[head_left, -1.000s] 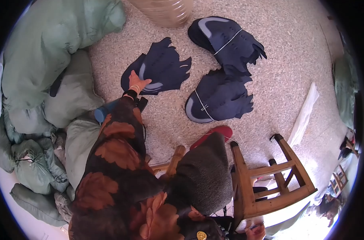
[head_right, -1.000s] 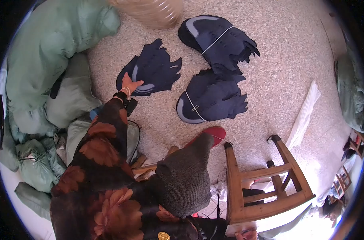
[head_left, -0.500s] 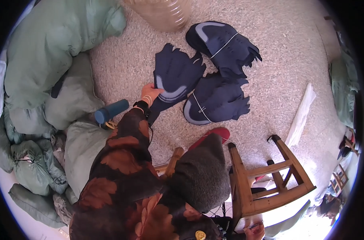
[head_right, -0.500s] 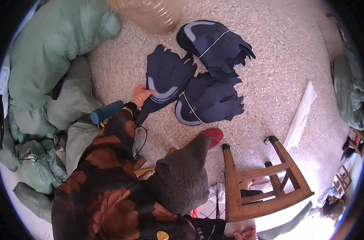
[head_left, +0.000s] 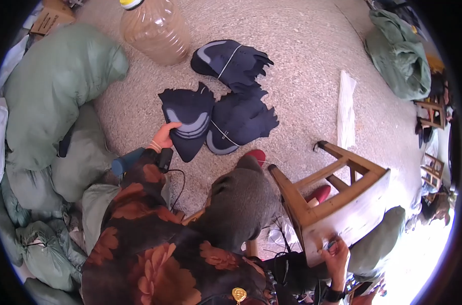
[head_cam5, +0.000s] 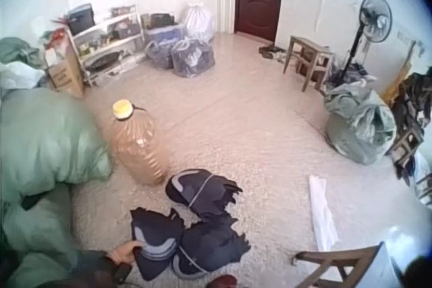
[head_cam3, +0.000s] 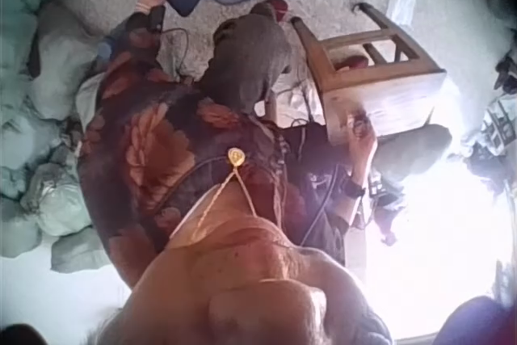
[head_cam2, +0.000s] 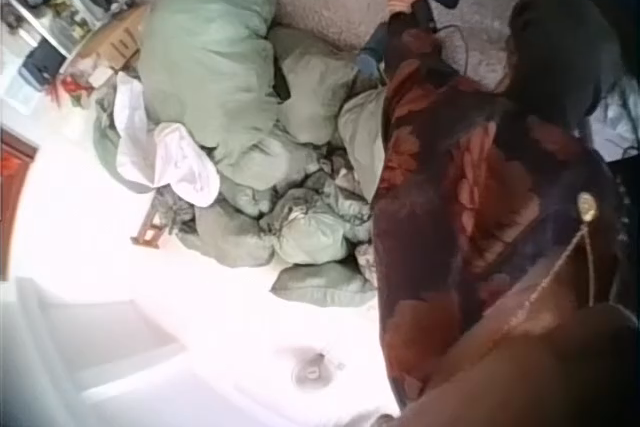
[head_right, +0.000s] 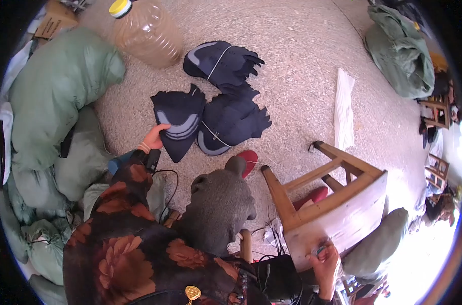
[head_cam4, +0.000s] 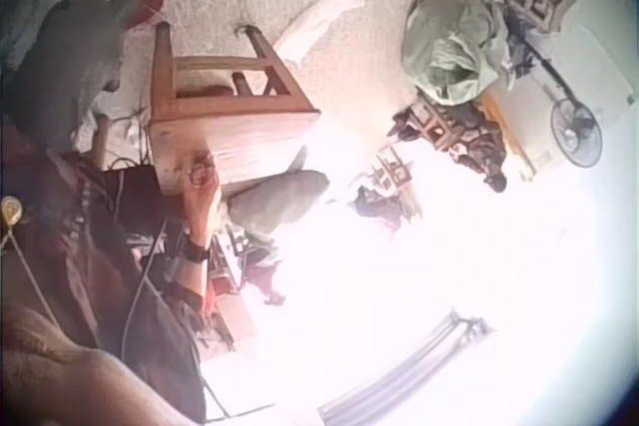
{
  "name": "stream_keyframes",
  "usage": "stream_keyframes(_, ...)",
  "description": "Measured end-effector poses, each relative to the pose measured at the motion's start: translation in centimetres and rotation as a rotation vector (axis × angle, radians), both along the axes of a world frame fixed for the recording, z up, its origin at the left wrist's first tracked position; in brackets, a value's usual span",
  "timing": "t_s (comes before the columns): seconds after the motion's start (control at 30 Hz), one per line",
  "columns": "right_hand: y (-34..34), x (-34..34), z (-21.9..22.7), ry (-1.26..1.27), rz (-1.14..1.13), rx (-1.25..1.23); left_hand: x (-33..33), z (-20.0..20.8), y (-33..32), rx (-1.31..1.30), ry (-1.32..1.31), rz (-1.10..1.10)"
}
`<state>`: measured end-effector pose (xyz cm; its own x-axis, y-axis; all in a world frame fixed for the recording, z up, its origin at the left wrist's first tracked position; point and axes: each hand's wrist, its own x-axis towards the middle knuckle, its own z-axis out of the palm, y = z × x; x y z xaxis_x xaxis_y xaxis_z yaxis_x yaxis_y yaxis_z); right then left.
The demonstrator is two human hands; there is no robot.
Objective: Manual stitching or assembling of shoe components using thread and needle.
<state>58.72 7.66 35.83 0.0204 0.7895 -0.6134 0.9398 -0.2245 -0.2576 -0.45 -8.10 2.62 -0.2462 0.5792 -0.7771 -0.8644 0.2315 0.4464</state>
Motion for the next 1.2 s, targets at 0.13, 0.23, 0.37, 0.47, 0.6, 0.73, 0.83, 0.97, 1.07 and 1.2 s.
stream_keyframes(0.13, -0.2, 0.9, -0.5, 0.036, 0.066, 0.043, 2.5, 5.3, 0.6, 0.169, -0.081, -0.046)
stream_keyframes(0.23, -0.3, 0.4, 0.2, 0.010, 0.093, 0.054, 5.3, 7.5, 2.7, 0.265, -0.085, -0.163)
stream_keyframes(0.37, -0.5, 1.0, 0.4, 0.018, 0.071, 0.051, 8.1, 5.0, 6.7, 0.293, -0.063, -0.409)
stream_keyframes(0.47, -0.6, 0.9, -0.3, -0.001, 0.095, 0.042, 8.6, 0.8, 8.7, 0.177, -0.005, -0.490)
stream_keyframes(0.6, -0.4, 0.1, -0.8, 0.080, 0.076, -0.006, 7.8, -4.4, 9.3, -0.513, 0.564, -0.655)
stream_keyframes(0.73, -0.2, 1.2, 0.1, -0.021, 0.055, 0.003, 11.0, -3.6, 11.7, -0.405, 0.359, -0.687)
stream_keyframes(0.83, 0.0, 0.4, 0.4, -0.035, 0.038, -0.028, 10.6, -3.8, 10.9, -0.368, 0.527, -0.707)
stream_keyframes(0.97, -0.1, 0.5, 0.3, 0.009, 0.038, -0.015, 9.7, -5.4, 9.4, -0.436, 0.777, -0.627)
stream_keyframes(1.07, -0.3, -0.2, -0.1, 0.042, 0.059, 0.048, 8.3, -7.1, 6.7, -0.585, 1.164, -0.644)
stream_keyframes(1.2, -0.4, 0.5, -0.4, 0.051, 0.077, 0.006, 7.1, -7.3, 6.2, -0.384, 1.381, -0.465)
